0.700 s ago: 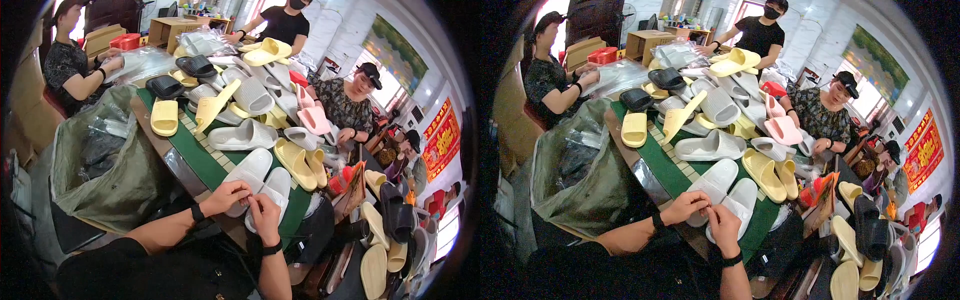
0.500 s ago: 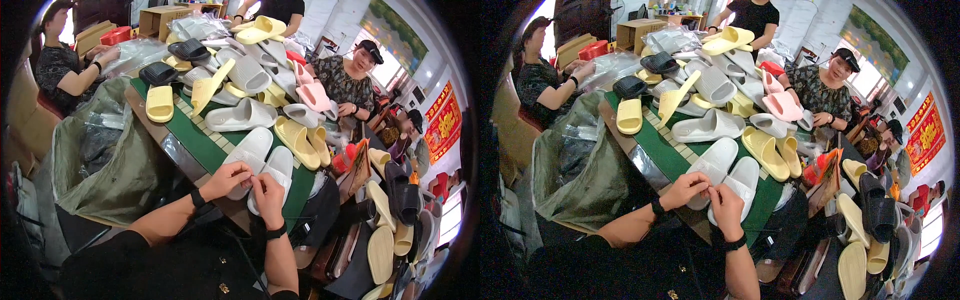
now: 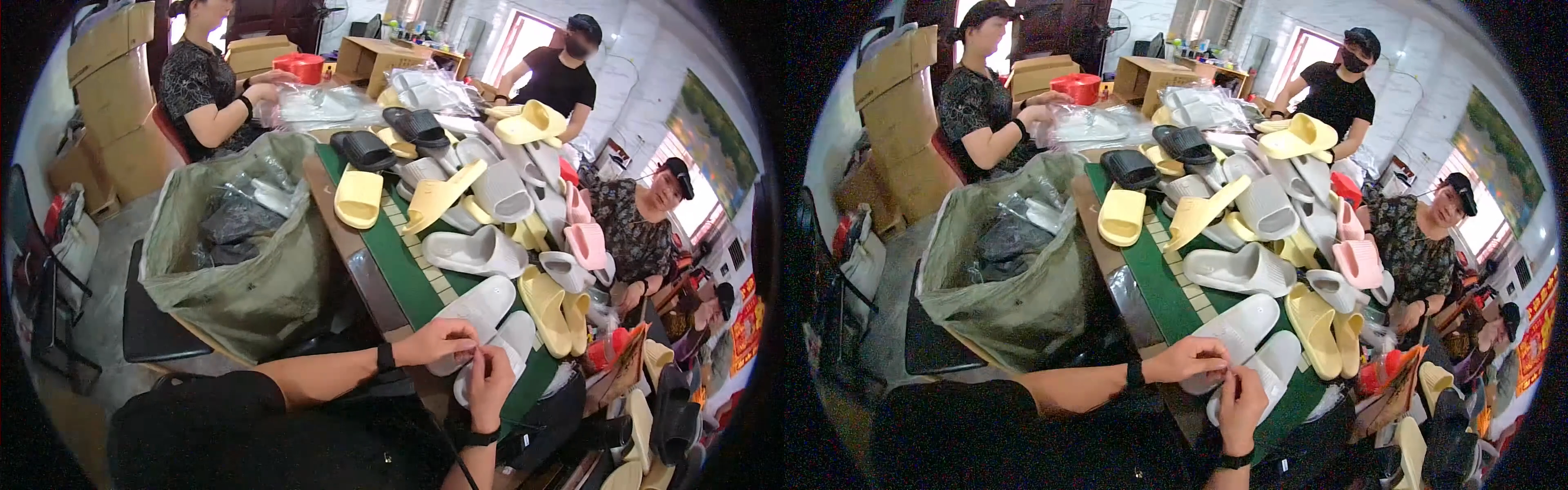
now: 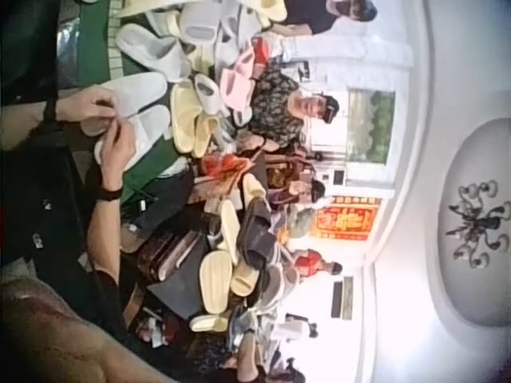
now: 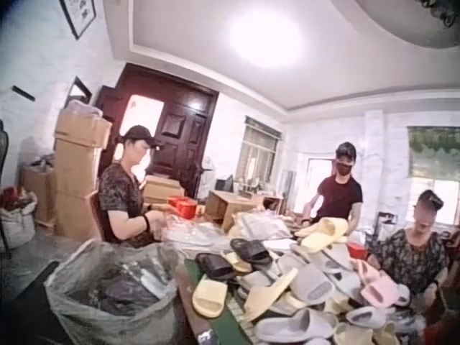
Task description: Assembling and inspecting various styles of slippers and shoes at a manufacturing station.
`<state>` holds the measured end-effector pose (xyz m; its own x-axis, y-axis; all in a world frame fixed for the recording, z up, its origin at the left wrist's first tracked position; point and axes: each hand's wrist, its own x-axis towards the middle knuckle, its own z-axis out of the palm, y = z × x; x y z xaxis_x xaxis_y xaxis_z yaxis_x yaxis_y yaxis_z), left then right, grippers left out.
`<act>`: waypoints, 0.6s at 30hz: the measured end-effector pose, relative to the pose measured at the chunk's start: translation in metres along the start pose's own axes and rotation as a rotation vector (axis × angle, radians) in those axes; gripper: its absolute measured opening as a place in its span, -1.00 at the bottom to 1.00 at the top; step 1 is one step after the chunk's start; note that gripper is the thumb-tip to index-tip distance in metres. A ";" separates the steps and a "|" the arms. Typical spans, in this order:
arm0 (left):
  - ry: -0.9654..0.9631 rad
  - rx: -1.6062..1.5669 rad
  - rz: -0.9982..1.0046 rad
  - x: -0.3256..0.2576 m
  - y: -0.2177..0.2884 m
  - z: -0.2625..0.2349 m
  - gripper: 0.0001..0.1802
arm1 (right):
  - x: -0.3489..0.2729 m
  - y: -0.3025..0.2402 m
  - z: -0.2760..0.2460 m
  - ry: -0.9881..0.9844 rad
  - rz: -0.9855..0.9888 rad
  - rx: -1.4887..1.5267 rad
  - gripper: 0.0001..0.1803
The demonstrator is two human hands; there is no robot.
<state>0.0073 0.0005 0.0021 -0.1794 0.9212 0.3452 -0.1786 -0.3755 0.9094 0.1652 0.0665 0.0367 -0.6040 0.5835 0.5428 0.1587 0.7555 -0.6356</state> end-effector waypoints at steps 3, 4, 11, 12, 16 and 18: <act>-0.005 -0.029 0.025 0.001 -0.001 -0.002 -0.85 | 0.006 -0.002 0.003 0.021 0.006 0.029 -0.95; -0.004 -0.034 0.022 0.001 -0.002 -0.003 -0.85 | 0.005 -0.001 0.003 0.037 0.032 0.044 -0.94; 0.025 -0.067 0.024 0.002 -0.004 -0.001 -0.86 | 0.003 0.004 0.005 0.019 0.008 -0.002 -0.93; 0.037 -0.080 0.017 0.000 -0.005 -0.001 -0.86 | 0.002 0.004 0.005 0.017 0.012 -0.006 -0.93; 0.028 -0.073 0.004 -0.001 -0.005 -0.004 -0.85 | 0.004 0.002 0.008 0.021 0.018 0.015 -0.93; 0.011 -0.063 0.014 0.000 -0.005 -0.005 -0.84 | 0.005 0.001 0.008 0.029 0.016 0.019 -0.93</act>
<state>0.0033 0.0017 -0.0038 -0.1928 0.9146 0.3553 -0.2363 -0.3947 0.8879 0.1561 0.0676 0.0344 -0.5790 0.6040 0.5478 0.1532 0.7404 -0.6545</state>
